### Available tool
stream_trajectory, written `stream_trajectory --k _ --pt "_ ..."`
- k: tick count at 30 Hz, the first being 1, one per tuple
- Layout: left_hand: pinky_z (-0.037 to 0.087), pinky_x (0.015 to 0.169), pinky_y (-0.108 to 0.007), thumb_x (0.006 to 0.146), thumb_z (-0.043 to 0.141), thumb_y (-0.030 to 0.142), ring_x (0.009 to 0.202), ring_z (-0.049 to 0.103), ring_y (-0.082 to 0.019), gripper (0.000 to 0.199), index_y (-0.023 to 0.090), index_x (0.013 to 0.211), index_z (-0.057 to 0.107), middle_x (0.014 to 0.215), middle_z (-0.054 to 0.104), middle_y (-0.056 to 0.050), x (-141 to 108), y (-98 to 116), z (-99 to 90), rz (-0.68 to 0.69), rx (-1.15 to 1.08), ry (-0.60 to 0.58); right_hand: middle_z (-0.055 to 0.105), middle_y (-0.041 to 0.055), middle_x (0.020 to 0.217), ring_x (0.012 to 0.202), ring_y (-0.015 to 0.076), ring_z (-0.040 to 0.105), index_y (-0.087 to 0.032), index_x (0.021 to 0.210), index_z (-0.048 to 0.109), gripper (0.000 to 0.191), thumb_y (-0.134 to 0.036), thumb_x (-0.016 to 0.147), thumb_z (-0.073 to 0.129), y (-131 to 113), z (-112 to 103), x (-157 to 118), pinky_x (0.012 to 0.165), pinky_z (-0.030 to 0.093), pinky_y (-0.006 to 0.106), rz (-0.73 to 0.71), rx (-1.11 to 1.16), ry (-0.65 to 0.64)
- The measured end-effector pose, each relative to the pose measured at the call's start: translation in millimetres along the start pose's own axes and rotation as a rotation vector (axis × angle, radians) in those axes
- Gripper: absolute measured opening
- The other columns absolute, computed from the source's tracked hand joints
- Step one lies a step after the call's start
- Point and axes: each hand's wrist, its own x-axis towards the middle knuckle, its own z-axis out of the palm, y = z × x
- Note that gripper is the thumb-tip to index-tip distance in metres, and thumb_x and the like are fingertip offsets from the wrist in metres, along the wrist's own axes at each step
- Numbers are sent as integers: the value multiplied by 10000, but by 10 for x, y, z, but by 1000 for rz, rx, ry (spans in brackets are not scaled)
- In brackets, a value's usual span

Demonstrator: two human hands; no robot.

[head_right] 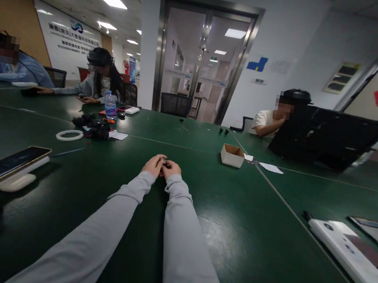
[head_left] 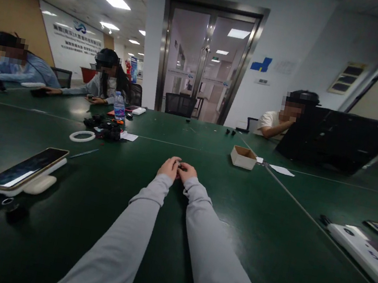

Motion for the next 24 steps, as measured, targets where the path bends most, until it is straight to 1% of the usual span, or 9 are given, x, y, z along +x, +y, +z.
stream_trajectory --k 2,4,6,8,10,15,20,24 --pt "397 841 -294 792 421 229 912 539 -174 245 236 971 589 991 601 -46 -43 -82 9 -3 -42 -1 570 -39 534 383 85 529 -181 722 607 180 -62 589 630 -17 4 -11 404 471 214 -8 -64 12" --pt "432 784 -276 780 447 233 861 559 -161 210 230 927 596 953 611 -38 -39 -156 -2 -11 -106 -7 570 -44 527 391 91 539 -176 751 605 207 -61 582 634 -25 18 -16 424 484 223 -3 -74 11" --pt "465 681 -247 771 459 225 778 579 -140 186 215 898 594 927 609 -38 -10 -206 -9 -63 -195 1 571 -47 519 405 91 552 -164 767 594 237 -40 570 638 -32 21 -17 445 495 221 11 -24 12" --pt "471 584 -219 769 457 204 699 590 -122 179 196 894 585 898 605 -42 18 -223 -8 -132 -280 12 574 -42 510 419 92 563 -149 765 586 244 -8 570 627 -44 3 -17 469 507 220 32 53 22" --pt "466 533 -201 765 462 181 654 594 -111 175 182 895 579 857 604 -42 29 -219 -3 -175 -329 15 577 -33 506 427 94 572 -139 761 587 229 10 589 611 -57 -28 -13 487 518 225 51 130 26" --pt "460 497 -183 742 505 163 636 591 -108 169 173 890 586 803 608 -38 24 -216 -5 -189 -333 26 596 -18 544 458 86 588 -143 776 610 200 8 653 567 -49 -86 23 501 533 210 64 300 19" --pt "460 484 -176 742 497 166 592 564 -90 169 164 881 594 744 609 -26 42 -260 1 -181 -313 36 605 -23 581 458 81 584 -139 772 615 233 18 600 620 15 -86 81 482 538 205 61 379 58" --pt "458 476 -172 743 492 167 565 543 -80 165 158 868 599 694 595 -19 53 -261 -3 -200 -314 39 604 -20 572 467 84 587 -133 773 620 205 -46 593 663 45 -95 100 488 542 208 54 416 43"
